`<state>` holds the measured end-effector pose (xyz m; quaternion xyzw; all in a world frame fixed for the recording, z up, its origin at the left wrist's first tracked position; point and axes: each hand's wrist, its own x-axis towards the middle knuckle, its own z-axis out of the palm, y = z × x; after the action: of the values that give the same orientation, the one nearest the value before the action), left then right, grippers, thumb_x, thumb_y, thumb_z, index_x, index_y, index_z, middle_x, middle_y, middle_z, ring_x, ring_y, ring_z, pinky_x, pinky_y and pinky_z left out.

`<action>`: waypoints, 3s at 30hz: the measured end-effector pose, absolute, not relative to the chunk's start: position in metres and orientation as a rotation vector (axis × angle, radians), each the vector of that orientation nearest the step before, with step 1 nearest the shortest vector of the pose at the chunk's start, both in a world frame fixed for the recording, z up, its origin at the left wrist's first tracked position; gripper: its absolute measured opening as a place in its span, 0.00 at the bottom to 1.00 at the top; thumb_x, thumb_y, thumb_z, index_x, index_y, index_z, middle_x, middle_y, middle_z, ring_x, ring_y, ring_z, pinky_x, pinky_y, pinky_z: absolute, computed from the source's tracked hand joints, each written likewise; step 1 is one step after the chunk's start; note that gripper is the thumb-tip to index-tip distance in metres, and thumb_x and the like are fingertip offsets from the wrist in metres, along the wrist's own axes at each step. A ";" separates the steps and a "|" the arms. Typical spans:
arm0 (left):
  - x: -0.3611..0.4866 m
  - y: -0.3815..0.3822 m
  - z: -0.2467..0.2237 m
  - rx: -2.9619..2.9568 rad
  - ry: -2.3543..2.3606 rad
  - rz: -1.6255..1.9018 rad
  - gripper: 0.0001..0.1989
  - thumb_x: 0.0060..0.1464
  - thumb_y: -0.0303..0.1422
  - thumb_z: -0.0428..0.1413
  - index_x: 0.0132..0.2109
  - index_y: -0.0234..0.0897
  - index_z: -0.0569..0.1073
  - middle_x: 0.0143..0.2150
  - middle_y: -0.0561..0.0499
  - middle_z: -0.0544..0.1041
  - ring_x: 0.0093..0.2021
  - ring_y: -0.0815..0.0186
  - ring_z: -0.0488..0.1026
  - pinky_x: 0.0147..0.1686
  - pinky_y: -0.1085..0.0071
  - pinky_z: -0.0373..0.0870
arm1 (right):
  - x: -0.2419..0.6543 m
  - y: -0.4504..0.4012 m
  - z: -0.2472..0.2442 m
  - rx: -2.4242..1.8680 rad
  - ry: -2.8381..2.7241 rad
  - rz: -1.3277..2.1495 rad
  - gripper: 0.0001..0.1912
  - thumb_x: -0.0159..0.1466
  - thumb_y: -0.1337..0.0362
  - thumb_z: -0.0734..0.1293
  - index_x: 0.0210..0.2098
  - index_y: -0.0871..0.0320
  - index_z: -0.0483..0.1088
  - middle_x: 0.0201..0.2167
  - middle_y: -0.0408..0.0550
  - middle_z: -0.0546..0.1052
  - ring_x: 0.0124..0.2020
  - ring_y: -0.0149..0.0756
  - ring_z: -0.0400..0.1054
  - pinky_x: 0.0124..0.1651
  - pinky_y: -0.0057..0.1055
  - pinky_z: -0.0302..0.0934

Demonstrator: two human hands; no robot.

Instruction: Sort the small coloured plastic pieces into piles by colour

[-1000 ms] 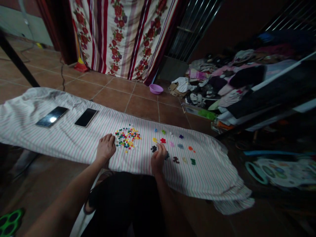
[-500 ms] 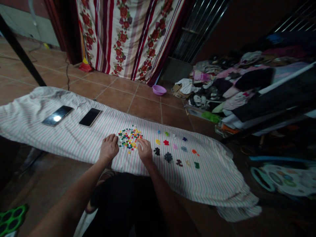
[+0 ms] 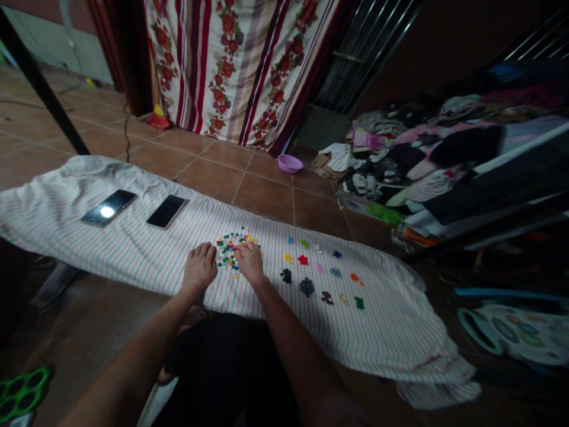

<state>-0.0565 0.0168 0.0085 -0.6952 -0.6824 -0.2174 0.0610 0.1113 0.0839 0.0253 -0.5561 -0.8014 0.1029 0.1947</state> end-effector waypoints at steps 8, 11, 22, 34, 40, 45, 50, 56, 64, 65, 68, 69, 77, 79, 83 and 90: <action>-0.056 0.017 0.009 -2.096 -2.057 -0.694 0.14 0.60 0.30 0.47 0.51 0.36 0.71 0.55 0.40 0.74 0.56 0.54 0.69 0.51 0.58 0.64 | 0.096 0.090 0.043 -1.728 -2.378 0.315 0.11 0.66 0.65 0.64 0.44 0.53 0.77 0.45 0.50 0.75 0.52 0.41 0.64 0.56 0.35 0.53; -0.056 0.017 0.009 -2.095 -2.062 -0.689 0.14 0.60 0.30 0.47 0.51 0.36 0.71 0.55 0.41 0.74 0.56 0.54 0.69 0.52 0.58 0.64 | 0.093 0.091 0.045 -1.758 -2.369 0.322 0.10 0.65 0.66 0.64 0.43 0.54 0.77 0.45 0.51 0.76 0.51 0.41 0.65 0.56 0.35 0.53; -0.057 0.017 0.006 -2.095 -2.054 -0.680 0.15 0.61 0.30 0.46 0.52 0.36 0.71 0.56 0.40 0.73 0.57 0.53 0.68 0.52 0.57 0.64 | 0.101 0.095 0.023 -1.532 -2.187 0.336 0.05 0.61 0.69 0.64 0.35 0.55 0.72 0.38 0.47 0.77 0.45 0.38 0.68 0.55 0.34 0.56; -0.057 0.016 0.007 -2.094 -2.050 -0.700 0.16 0.59 0.29 0.47 0.52 0.37 0.71 0.56 0.40 0.73 0.57 0.54 0.68 0.52 0.57 0.65 | 0.119 0.080 0.005 -1.517 -1.789 0.514 0.03 0.58 0.66 0.64 0.33 0.53 0.67 0.32 0.43 0.77 0.36 0.36 0.73 0.43 0.32 0.66; -0.057 0.016 0.011 -2.116 -2.060 -0.708 0.16 0.59 0.29 0.47 0.52 0.36 0.72 0.56 0.39 0.73 0.57 0.52 0.68 0.52 0.55 0.65 | 0.139 0.063 0.001 -1.422 -1.724 0.582 0.03 0.57 0.65 0.63 0.33 0.53 0.65 0.32 0.43 0.76 0.34 0.35 0.73 0.42 0.32 0.67; -0.058 0.015 0.012 -2.129 -2.056 -0.700 0.17 0.58 0.29 0.47 0.53 0.35 0.72 0.56 0.38 0.73 0.58 0.52 0.68 0.54 0.55 0.65 | 0.166 0.040 0.006 -1.412 -1.687 0.536 0.05 0.57 0.65 0.62 0.34 0.54 0.67 0.31 0.45 0.76 0.34 0.36 0.72 0.43 0.33 0.67; -0.058 0.014 0.016 -2.143 -2.098 -0.694 0.17 0.58 0.30 0.47 0.53 0.36 0.72 0.57 0.38 0.73 0.58 0.52 0.68 0.54 0.54 0.64 | 0.200 0.015 0.009 -1.533 -1.587 0.552 0.09 0.58 0.65 0.61 0.37 0.54 0.69 0.34 0.46 0.77 0.37 0.37 0.73 0.45 0.34 0.68; -0.056 0.013 0.022 -2.129 -2.135 -0.635 0.18 0.59 0.31 0.46 0.53 0.36 0.72 0.57 0.39 0.73 0.57 0.52 0.69 0.53 0.55 0.64 | 0.243 -0.004 0.004 -1.598 -1.407 0.579 0.10 0.59 0.61 0.62 0.39 0.55 0.71 0.36 0.49 0.79 0.39 0.39 0.74 0.45 0.36 0.69; -0.057 0.012 0.021 -2.136 -2.137 -0.587 0.19 0.59 0.31 0.45 0.54 0.36 0.71 0.58 0.39 0.72 0.56 0.52 0.70 0.52 0.54 0.65 | 0.277 -0.018 -0.005 -1.688 -1.321 0.474 0.12 0.60 0.61 0.61 0.41 0.56 0.71 0.39 0.52 0.80 0.41 0.40 0.75 0.46 0.39 0.69; -0.057 0.012 0.021 -2.135 -2.138 -0.579 0.19 0.59 0.31 0.45 0.54 0.36 0.71 0.58 0.39 0.72 0.56 0.52 0.70 0.53 0.55 0.64 | 0.282 -0.019 -0.006 -1.687 -1.316 0.454 0.12 0.60 0.60 0.61 0.41 0.56 0.72 0.39 0.53 0.80 0.41 0.41 0.75 0.47 0.39 0.69; -0.056 0.011 0.022 -2.132 -2.149 -0.565 0.19 0.59 0.32 0.45 0.54 0.36 0.71 0.59 0.38 0.72 0.56 0.51 0.70 0.52 0.54 0.65 | 0.299 -0.027 -0.009 -1.709 -1.323 0.388 0.12 0.60 0.60 0.61 0.40 0.56 0.72 0.38 0.54 0.80 0.41 0.42 0.75 0.47 0.39 0.68; -0.056 0.011 0.023 -2.130 -2.151 -0.561 0.19 0.59 0.32 0.44 0.54 0.35 0.71 0.59 0.38 0.72 0.56 0.51 0.70 0.52 0.53 0.65 | 0.305 -0.030 -0.010 -1.726 -1.325 0.362 0.12 0.60 0.60 0.61 0.39 0.56 0.72 0.38 0.54 0.80 0.41 0.42 0.75 0.48 0.39 0.68; -0.054 0.009 0.026 -2.131 -2.162 -0.585 0.19 0.58 0.32 0.46 0.53 0.35 0.72 0.58 0.37 0.72 0.55 0.49 0.70 0.51 0.51 0.66 | 0.348 -0.043 -0.010 -1.866 -1.320 0.112 0.13 0.60 0.61 0.59 0.38 0.56 0.72 0.36 0.53 0.79 0.36 0.41 0.72 0.44 0.37 0.66; -0.054 0.009 0.025 -2.133 -2.156 -0.591 0.19 0.58 0.32 0.46 0.53 0.36 0.72 0.58 0.37 0.72 0.55 0.49 0.70 0.51 0.51 0.66 | 0.353 -0.040 -0.008 -1.923 -1.310 0.055 0.12 0.59 0.61 0.60 0.37 0.56 0.72 0.35 0.53 0.78 0.36 0.41 0.71 0.43 0.37 0.64; -0.055 0.010 0.024 -2.117 -2.148 -0.589 0.19 0.59 0.32 0.44 0.53 0.36 0.71 0.58 0.38 0.72 0.54 0.50 0.70 0.51 0.53 0.65 | 0.357 -0.032 -0.005 -2.029 -1.300 0.022 0.12 0.58 0.62 0.59 0.38 0.56 0.72 0.37 0.53 0.77 0.38 0.42 0.70 0.42 0.36 0.63; -0.056 0.010 0.022 -2.121 -2.131 -0.598 0.19 0.57 0.32 0.45 0.53 0.37 0.71 0.58 0.38 0.72 0.54 0.51 0.70 0.51 0.53 0.65 | 0.364 -0.026 -0.008 -1.965 -1.320 0.071 0.13 0.57 0.62 0.60 0.38 0.56 0.72 0.35 0.53 0.76 0.36 0.42 0.70 0.42 0.37 0.65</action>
<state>-0.0559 0.0104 0.0221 -0.6914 -0.6947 -0.1949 0.0378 0.3637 -0.0263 -0.0081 -0.7683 -0.5164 0.0277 0.3772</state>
